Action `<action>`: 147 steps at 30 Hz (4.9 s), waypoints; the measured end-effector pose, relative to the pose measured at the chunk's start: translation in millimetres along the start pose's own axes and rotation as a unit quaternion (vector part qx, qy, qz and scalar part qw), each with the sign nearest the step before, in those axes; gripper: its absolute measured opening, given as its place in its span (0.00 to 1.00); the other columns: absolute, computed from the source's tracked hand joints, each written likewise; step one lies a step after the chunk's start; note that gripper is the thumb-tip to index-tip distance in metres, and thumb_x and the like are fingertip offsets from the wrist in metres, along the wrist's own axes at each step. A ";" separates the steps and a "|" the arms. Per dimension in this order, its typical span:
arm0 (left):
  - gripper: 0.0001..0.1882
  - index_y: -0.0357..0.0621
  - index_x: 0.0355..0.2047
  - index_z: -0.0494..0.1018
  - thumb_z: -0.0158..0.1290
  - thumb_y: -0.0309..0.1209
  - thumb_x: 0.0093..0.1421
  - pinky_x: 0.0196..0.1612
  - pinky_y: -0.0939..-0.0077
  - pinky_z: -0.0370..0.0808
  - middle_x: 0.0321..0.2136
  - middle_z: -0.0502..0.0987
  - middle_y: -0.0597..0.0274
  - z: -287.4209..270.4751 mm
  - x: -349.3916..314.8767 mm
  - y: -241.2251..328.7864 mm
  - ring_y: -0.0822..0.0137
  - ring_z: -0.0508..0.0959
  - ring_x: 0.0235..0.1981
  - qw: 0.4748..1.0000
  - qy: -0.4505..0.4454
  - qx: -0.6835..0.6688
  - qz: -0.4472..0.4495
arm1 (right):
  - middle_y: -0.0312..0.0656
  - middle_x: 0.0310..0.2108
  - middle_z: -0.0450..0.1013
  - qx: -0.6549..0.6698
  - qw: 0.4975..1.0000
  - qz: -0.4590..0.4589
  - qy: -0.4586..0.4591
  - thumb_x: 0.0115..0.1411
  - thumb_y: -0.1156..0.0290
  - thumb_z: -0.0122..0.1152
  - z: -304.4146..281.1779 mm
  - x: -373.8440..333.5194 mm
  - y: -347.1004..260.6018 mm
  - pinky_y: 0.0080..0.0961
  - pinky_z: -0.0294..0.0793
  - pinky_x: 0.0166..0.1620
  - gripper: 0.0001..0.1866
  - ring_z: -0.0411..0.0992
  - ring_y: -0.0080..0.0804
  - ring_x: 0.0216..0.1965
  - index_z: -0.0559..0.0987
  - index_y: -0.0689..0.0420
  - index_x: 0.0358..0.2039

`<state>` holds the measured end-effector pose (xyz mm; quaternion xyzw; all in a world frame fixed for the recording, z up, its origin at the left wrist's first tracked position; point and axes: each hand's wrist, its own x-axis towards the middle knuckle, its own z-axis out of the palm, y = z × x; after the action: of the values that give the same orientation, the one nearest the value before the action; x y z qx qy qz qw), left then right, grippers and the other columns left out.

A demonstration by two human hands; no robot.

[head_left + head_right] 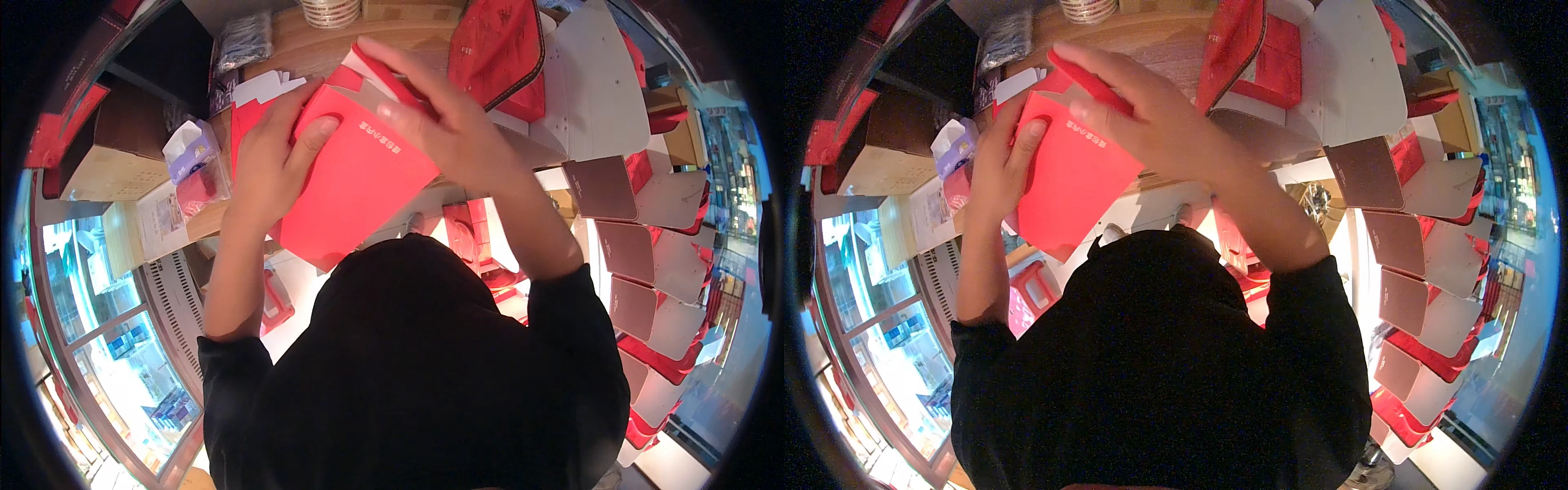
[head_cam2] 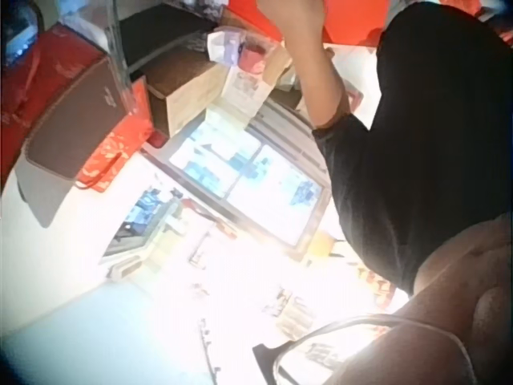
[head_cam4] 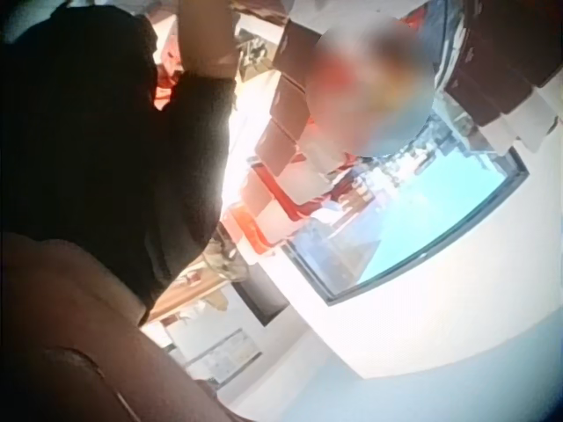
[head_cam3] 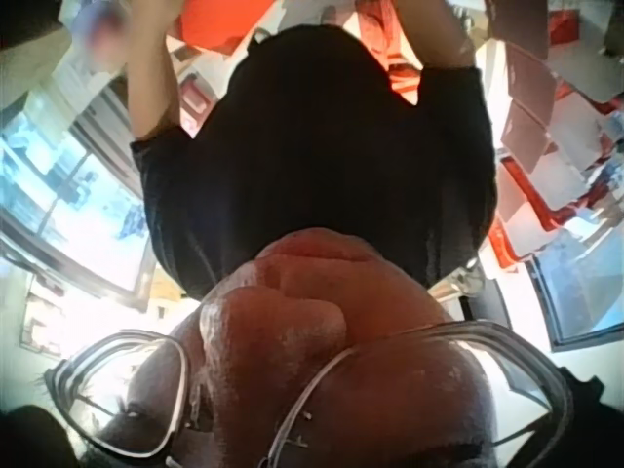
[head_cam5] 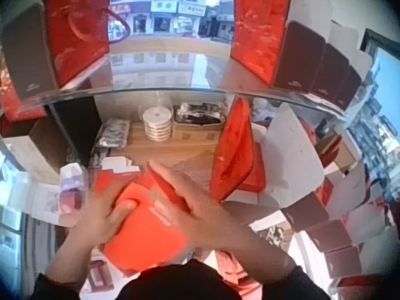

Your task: The person assembles red cardboard boxes by hand. They fold the flat pieces into rectangular shapes, tuck the flaps into slots, and secure the structure. The person repeatedly picks up new flat boxes from a stack, folds them into finished boxes, and places them into a larger container.

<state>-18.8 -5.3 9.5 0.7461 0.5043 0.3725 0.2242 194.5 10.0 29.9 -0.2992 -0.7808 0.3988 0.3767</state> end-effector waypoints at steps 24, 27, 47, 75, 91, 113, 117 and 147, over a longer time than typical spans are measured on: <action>0.21 0.38 0.48 0.68 0.45 0.42 0.63 0.40 0.75 0.71 0.33 0.78 0.53 -11.3 5.7 -9.3 0.67 0.77 0.35 0.997 -0.030 -0.065 -0.031 | 0.39 0.47 0.68 0.016 1.000 -0.013 0.000 0.62 0.72 0.49 7.2 19.1 17.8 0.20 0.70 0.44 0.25 0.68 0.21 0.42 0.61 0.51 0.61; 0.21 0.38 0.48 0.68 0.45 0.42 0.63 0.39 0.76 0.71 0.33 0.77 0.54 -12.9 6.3 -7.9 0.68 0.77 0.34 0.997 -0.038 -0.057 -0.037 | 0.40 0.47 0.69 -0.020 0.999 -0.048 0.004 0.62 0.73 0.48 7.4 19.3 25.7 0.20 0.70 0.44 0.25 0.68 0.23 0.42 0.61 0.51 0.61; 0.22 0.36 0.47 0.69 0.47 0.43 0.62 0.37 0.78 0.71 0.31 0.77 0.56 -14.6 9.7 -13.6 0.71 0.76 0.32 0.995 -0.052 -0.086 -0.024 | 0.51 0.50 0.62 -0.027 0.993 -0.098 0.051 0.61 0.69 0.49 20.8 8.9 25.2 0.29 0.66 0.51 0.22 0.65 0.43 0.50 0.66 0.51 0.57; 0.24 0.43 0.48 0.70 0.52 0.46 0.57 0.44 0.65 0.71 0.41 0.75 0.49 -15.5 3.1 0.7 0.51 0.76 0.41 0.997 -0.054 0.051 0.029 | 0.49 0.47 0.67 -0.013 0.992 -0.083 0.090 0.56 0.70 0.56 25.2 3.9 21.5 0.30 0.67 0.48 0.18 0.67 0.40 0.48 0.71 0.55 0.48; 0.20 0.40 0.51 0.67 0.49 0.35 0.60 0.53 0.68 0.64 0.50 0.69 0.51 3.4 1.9 1.3 0.57 0.70 0.50 0.983 0.065 -0.161 0.056 | 0.46 0.57 0.61 -0.027 0.999 -0.028 -0.035 0.57 0.74 0.55 7.3 3.4 23.5 0.26 0.62 0.55 0.21 0.62 0.34 0.56 0.71 0.60 0.52; 0.12 0.38 0.39 0.73 0.54 0.31 0.56 0.53 0.70 0.64 0.50 0.69 0.52 -7.1 9.6 -31.5 0.61 0.70 0.51 0.979 0.052 -0.166 0.108 | 0.46 0.52 0.67 0.058 0.992 -0.054 0.099 0.53 0.79 0.59 17.2 1.3 30.7 0.24 0.67 0.51 0.12 0.67 0.32 0.51 0.78 0.60 0.40; 0.12 0.39 0.41 0.73 0.53 0.29 0.57 0.53 0.69 0.65 0.50 0.69 0.52 -4.5 13.6 -15.5 0.60 0.69 0.51 0.973 0.059 -0.209 0.083 | 0.47 0.51 0.67 0.053 0.990 -0.077 0.106 0.53 0.78 0.59 13.5 0.3 38.3 0.24 0.66 0.52 0.13 0.67 0.32 0.50 0.78 0.60 0.41; 0.27 0.38 0.54 0.55 0.51 0.33 0.57 0.51 0.69 0.66 0.46 0.66 0.56 25.3 -48.2 -33.2 0.64 0.68 0.49 0.864 0.190 -0.447 -0.135 | 0.55 0.64 0.43 0.197 0.971 0.044 0.130 0.42 0.58 0.71 7.6 -12.0 41.1 0.40 0.49 0.63 0.62 0.48 0.45 0.64 0.34 0.53 0.65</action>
<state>-28.7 -35.6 -45.7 0.4056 0.4123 0.6584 0.4816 201.5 18.4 -12.2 -0.3020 -0.6172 0.5190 0.5084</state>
